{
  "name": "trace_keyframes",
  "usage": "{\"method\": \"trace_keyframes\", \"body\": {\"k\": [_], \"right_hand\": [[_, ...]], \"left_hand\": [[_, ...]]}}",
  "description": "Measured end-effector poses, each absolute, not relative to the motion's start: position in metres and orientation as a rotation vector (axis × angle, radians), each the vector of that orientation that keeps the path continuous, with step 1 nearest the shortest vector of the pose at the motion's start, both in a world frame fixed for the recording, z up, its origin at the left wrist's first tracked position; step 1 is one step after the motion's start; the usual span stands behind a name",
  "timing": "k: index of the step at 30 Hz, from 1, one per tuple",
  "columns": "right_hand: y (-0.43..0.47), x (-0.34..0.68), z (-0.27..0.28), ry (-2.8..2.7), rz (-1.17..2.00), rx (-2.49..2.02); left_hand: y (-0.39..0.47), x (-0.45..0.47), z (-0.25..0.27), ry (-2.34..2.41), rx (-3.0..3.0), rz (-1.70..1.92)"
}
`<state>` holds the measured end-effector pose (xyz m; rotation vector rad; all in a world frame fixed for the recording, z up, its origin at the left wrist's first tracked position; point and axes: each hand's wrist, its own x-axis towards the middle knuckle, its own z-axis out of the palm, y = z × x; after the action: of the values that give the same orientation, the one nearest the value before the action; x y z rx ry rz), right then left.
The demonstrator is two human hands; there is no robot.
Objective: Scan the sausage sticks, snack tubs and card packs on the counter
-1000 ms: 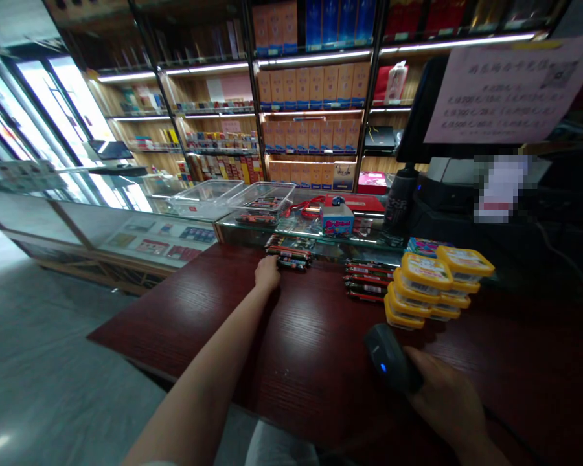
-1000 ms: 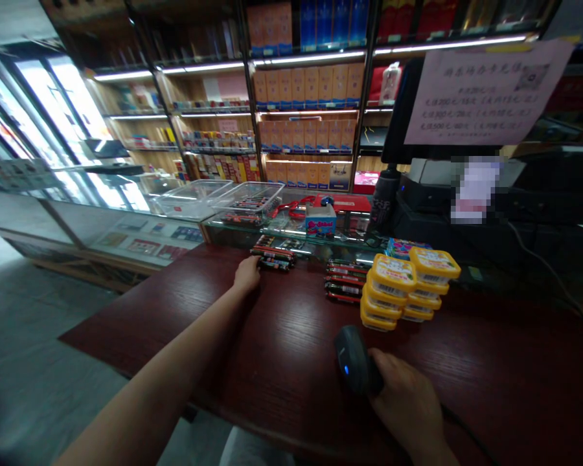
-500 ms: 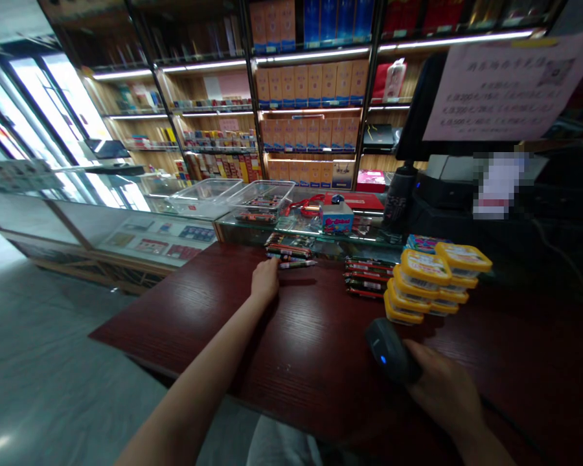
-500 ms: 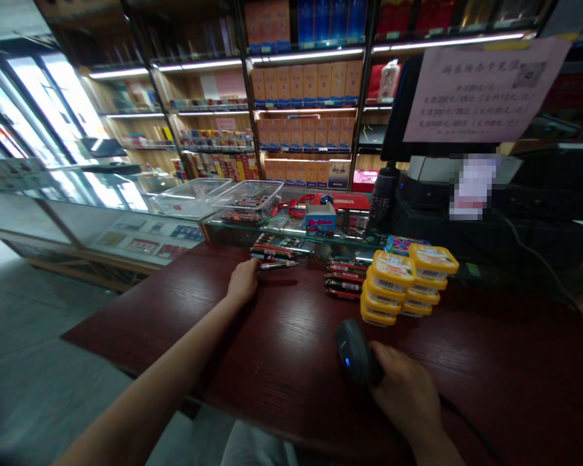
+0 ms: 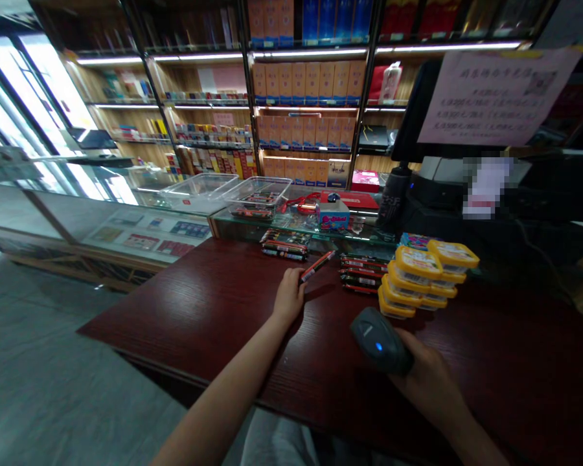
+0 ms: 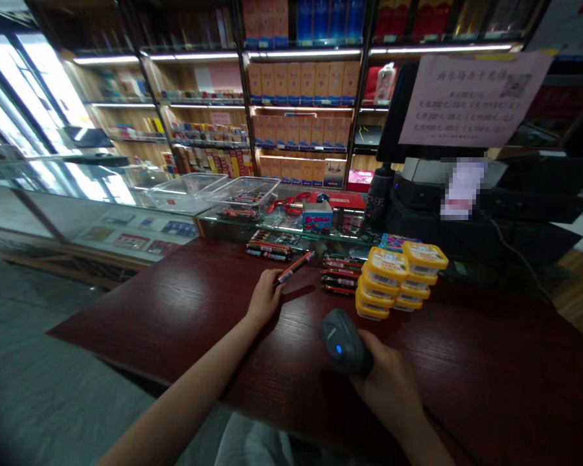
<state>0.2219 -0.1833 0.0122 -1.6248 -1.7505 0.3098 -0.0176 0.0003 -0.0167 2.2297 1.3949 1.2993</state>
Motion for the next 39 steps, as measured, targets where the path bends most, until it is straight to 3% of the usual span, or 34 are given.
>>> {"method": "trace_keyframes", "body": {"k": [7, 23, 31, 39], "right_hand": [[-0.184, 0.193, 0.039, -1.538, 0.676, -1.437], [-0.192, 0.196, 0.043, -1.644, 0.611, -1.539], [-0.182, 0.220, 0.019, -1.852, 0.075, -1.860], [-0.176, 0.233, -0.008, -1.976, -0.244, -1.776]], "left_hand": [[-0.003, -0.015, -0.015, 1.380, 2.276, 1.261], [-0.002, -0.014, -0.016, 1.377, 2.338, 1.238], [-0.004, -0.014, -0.013, 1.369, 2.264, 1.296], [0.006, -0.012, -0.007, 1.360, 2.314, 1.255]]}}
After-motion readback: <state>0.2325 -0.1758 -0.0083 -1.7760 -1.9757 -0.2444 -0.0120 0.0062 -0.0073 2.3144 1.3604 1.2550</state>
